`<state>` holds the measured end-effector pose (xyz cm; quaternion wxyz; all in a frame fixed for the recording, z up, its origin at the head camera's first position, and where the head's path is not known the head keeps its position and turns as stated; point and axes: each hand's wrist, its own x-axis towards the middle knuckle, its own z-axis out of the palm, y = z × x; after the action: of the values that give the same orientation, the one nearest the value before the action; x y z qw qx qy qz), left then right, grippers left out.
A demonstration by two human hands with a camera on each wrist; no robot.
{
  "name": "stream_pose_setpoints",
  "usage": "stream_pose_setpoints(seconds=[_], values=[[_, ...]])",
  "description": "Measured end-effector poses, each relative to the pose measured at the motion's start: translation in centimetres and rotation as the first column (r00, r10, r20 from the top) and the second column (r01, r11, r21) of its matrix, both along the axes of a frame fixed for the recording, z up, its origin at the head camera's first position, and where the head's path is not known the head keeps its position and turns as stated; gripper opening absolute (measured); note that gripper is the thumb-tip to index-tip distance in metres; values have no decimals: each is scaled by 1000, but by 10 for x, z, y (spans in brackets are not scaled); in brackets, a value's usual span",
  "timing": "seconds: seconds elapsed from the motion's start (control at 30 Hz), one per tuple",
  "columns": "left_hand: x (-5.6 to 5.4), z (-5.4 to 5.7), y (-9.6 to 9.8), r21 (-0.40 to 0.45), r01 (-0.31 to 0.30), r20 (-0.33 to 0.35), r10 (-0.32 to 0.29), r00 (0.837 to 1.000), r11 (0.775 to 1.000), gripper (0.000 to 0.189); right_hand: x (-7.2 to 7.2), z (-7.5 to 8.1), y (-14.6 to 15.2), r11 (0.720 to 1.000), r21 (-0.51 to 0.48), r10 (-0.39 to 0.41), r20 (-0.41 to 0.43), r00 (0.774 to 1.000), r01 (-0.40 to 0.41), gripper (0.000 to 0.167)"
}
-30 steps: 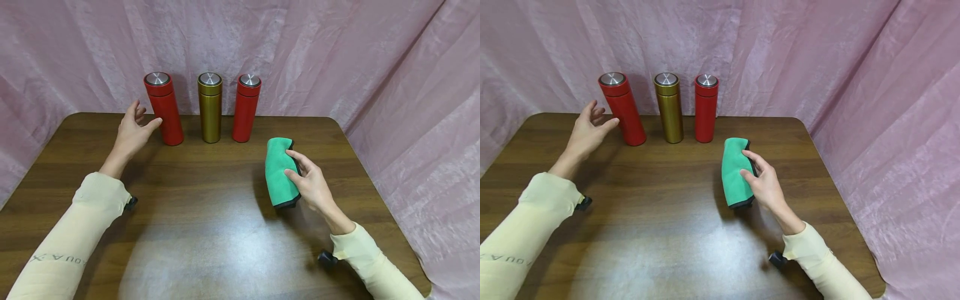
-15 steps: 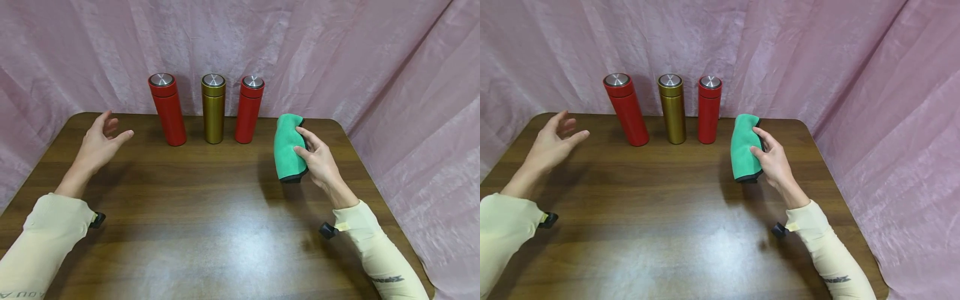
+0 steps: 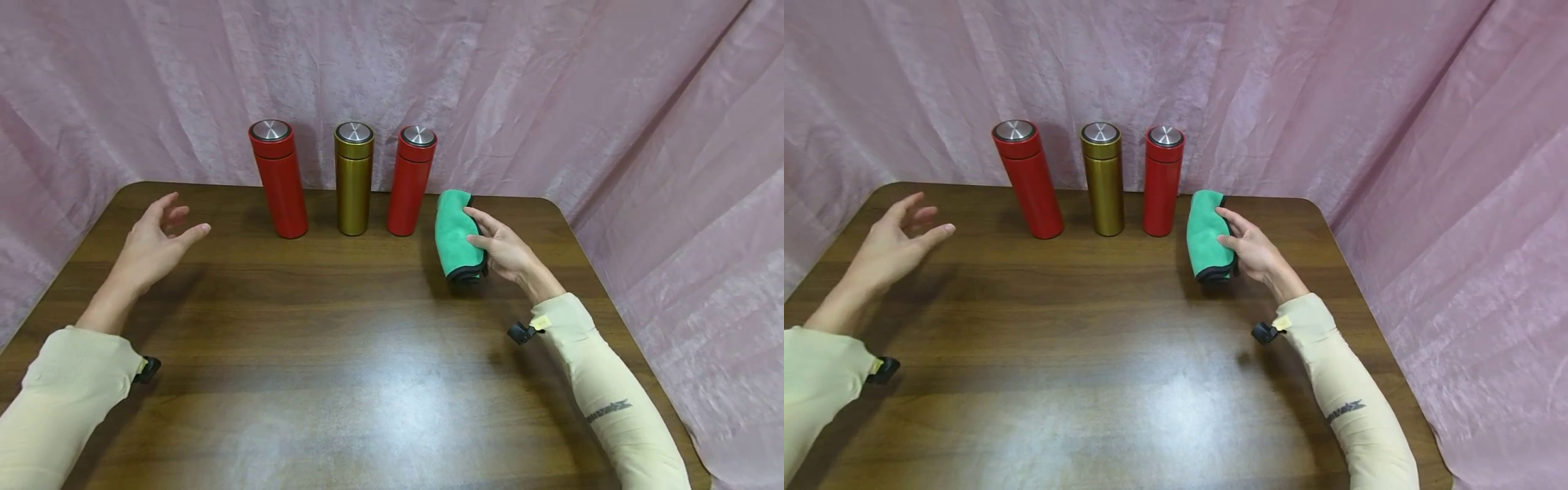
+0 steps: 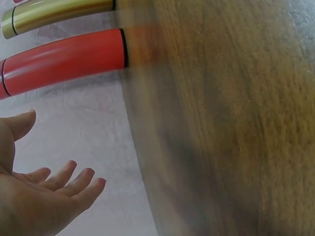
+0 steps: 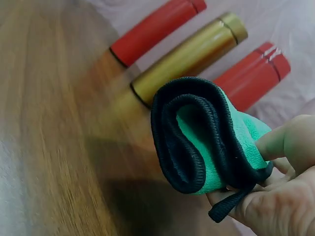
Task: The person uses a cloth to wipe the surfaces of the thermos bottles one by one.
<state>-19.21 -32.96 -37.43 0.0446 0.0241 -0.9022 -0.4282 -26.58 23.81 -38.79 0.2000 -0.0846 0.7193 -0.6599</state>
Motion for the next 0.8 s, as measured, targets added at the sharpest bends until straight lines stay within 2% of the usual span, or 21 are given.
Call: stream_pose_setpoints(seconds=[0.27,0.43,0.53,0.63,0.73,0.8], values=[[-1,-6,0,-8,11,22,-11,1000,1000,95,-21,-22,-3,1000,-6,-17,52,999,18,65],[-2,-7,3,-15,19,34,-19,999,1000,94,-27,-32,-6,998,53,-34,56,998,31,64],[-3,-8,4,-20,22,32,-22,999,1000,94,-27,-33,-9,989,140,-52,27,998,48,64],[-3,-9,4,-24,31,29,-31,999,999,93,-26,-30,-13,939,335,-47,-86,995,73,61],[-3,-11,1,-26,44,26,-43,999,999,89,-27,-27,-18,837,539,24,-204,979,92,59],[-3,-11,0,-28,50,24,-49,999,998,85,-29,-27,-21,766,636,83,-244,966,95,60]])
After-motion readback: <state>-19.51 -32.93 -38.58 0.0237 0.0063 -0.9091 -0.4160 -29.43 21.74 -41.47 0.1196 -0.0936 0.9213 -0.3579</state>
